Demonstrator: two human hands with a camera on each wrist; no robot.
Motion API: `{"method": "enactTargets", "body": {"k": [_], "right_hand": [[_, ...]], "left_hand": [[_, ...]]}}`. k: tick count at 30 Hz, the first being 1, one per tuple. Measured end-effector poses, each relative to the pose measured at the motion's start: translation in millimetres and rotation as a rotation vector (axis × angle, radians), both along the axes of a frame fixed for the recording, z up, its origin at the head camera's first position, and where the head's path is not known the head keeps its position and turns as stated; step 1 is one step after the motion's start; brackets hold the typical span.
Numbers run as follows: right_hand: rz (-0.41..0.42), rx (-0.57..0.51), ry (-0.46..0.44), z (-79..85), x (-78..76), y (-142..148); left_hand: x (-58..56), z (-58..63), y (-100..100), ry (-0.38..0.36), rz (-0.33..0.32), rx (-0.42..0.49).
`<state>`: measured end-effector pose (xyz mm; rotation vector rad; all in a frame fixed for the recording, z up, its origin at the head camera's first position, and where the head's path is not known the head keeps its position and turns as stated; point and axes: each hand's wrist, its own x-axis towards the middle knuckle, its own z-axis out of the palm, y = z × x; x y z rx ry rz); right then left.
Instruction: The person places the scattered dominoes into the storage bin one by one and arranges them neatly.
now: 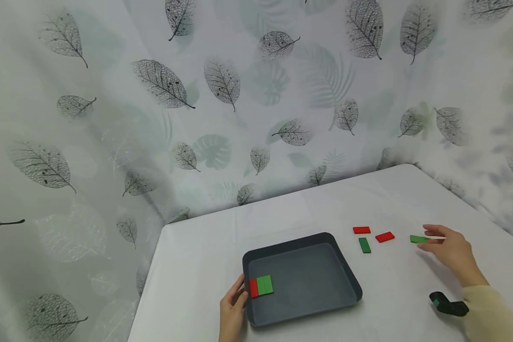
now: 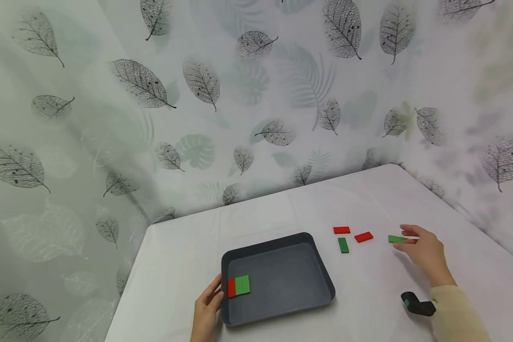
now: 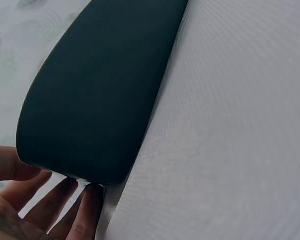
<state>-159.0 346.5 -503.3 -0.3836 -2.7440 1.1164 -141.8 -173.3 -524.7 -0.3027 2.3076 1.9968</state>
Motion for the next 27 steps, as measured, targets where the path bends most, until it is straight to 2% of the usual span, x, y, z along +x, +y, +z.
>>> {"method": "enactTargets", "body": {"k": [4,12,19,27], "right_hand": [[-0.032,-0.054,-0.081,-7.2,-1.8,11.8],[-0.047,-0.046,-0.108,-10.2,-2.4,11.9],[0.046,-0.001,-0.131,-7.1,-4.0,6.4],[0.114,-0.025,-0.194,-8.4,-9.6,0.7]], "left_hand": [[0.3,-0.9,0.2,-0.005,0.000,-0.015],[-1.5,-2.8,1.1,-0.016,0.012,-0.026],[-3.1,-4.9,0.3,-0.012,0.017,-0.037],[-1.6,-2.9,0.4,0.001,0.016,-0.037]]}}
